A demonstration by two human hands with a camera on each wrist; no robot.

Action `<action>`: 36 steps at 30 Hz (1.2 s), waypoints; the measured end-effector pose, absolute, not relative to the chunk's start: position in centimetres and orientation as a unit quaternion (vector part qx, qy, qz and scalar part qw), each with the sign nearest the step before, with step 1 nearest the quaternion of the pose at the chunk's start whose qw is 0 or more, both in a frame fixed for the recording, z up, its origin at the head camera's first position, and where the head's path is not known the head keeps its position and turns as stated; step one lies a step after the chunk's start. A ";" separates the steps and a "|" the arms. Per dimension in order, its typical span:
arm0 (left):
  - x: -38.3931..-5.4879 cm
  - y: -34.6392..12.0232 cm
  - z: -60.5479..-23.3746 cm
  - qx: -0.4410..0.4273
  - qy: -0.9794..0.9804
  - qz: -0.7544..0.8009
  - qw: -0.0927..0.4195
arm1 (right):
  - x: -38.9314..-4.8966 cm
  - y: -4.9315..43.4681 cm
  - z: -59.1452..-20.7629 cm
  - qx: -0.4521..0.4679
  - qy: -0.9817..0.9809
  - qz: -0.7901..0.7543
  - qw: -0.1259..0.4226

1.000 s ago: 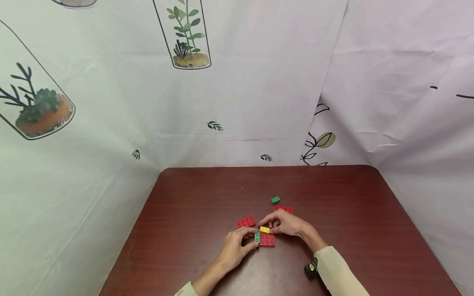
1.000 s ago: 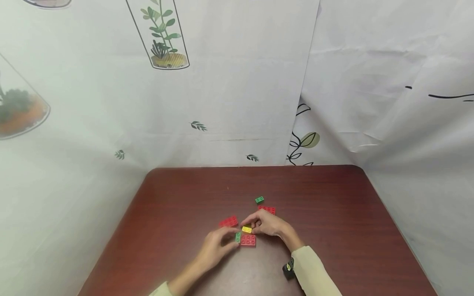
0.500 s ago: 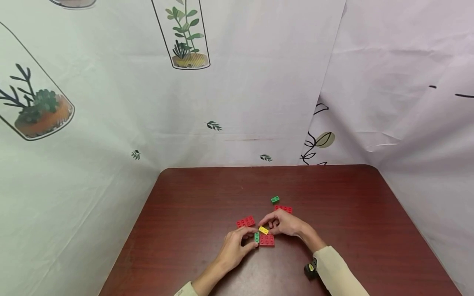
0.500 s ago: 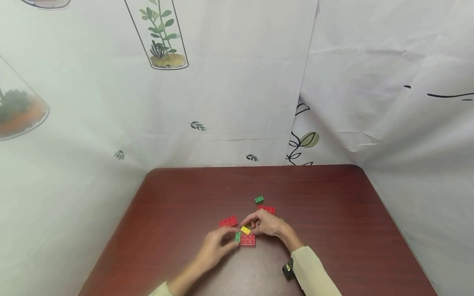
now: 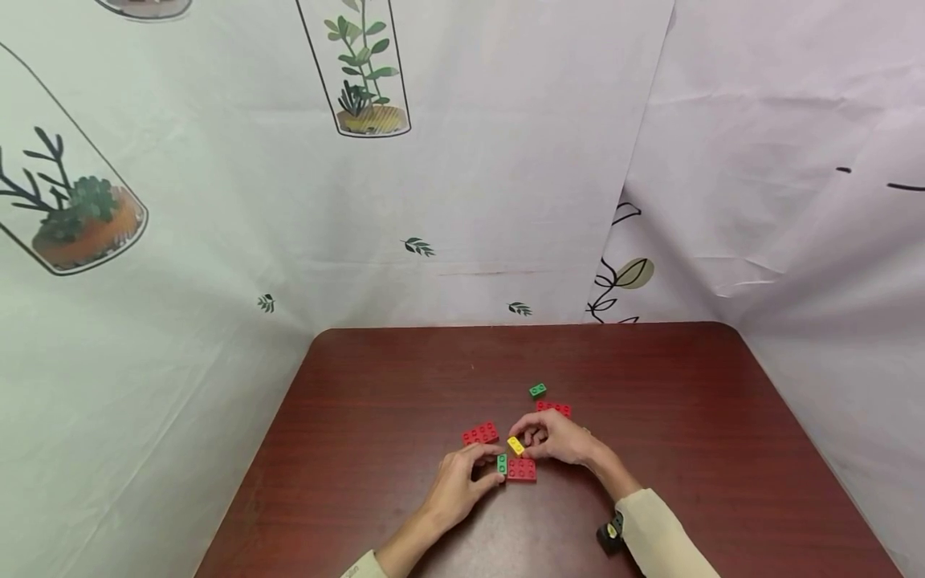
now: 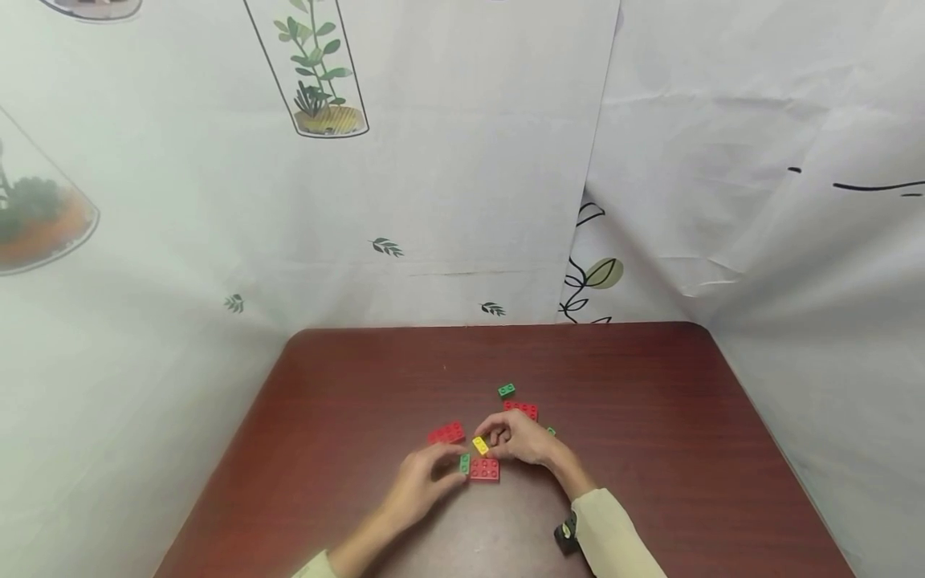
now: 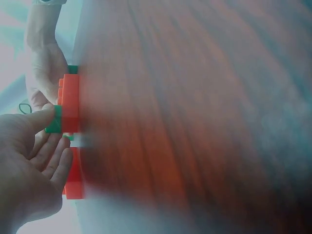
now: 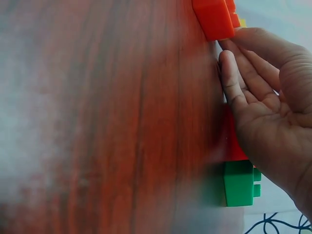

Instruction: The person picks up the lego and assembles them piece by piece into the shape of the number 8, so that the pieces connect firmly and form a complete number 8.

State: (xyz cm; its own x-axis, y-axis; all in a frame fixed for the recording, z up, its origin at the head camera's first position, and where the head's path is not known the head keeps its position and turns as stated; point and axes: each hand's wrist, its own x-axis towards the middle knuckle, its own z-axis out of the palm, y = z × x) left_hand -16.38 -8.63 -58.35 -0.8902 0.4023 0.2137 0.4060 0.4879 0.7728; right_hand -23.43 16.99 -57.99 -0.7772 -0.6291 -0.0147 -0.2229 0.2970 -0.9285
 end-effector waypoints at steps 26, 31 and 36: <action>-16.3 -8.6 -58.3 -0.232 -0.868 -0.439 0.012 | -19.9 18.5 -57.4 -0.247 0.801 -0.534 0.112; -16.3 -8.6 -58.4 -0.231 -0.869 -0.437 0.014 | -19.2 18.8 -57.4 -0.247 0.797 -0.542 0.103; -16.3 -8.7 -58.5 -0.231 -0.869 -0.438 0.015 | -18.6 18.8 -57.4 -0.256 0.789 -0.551 0.090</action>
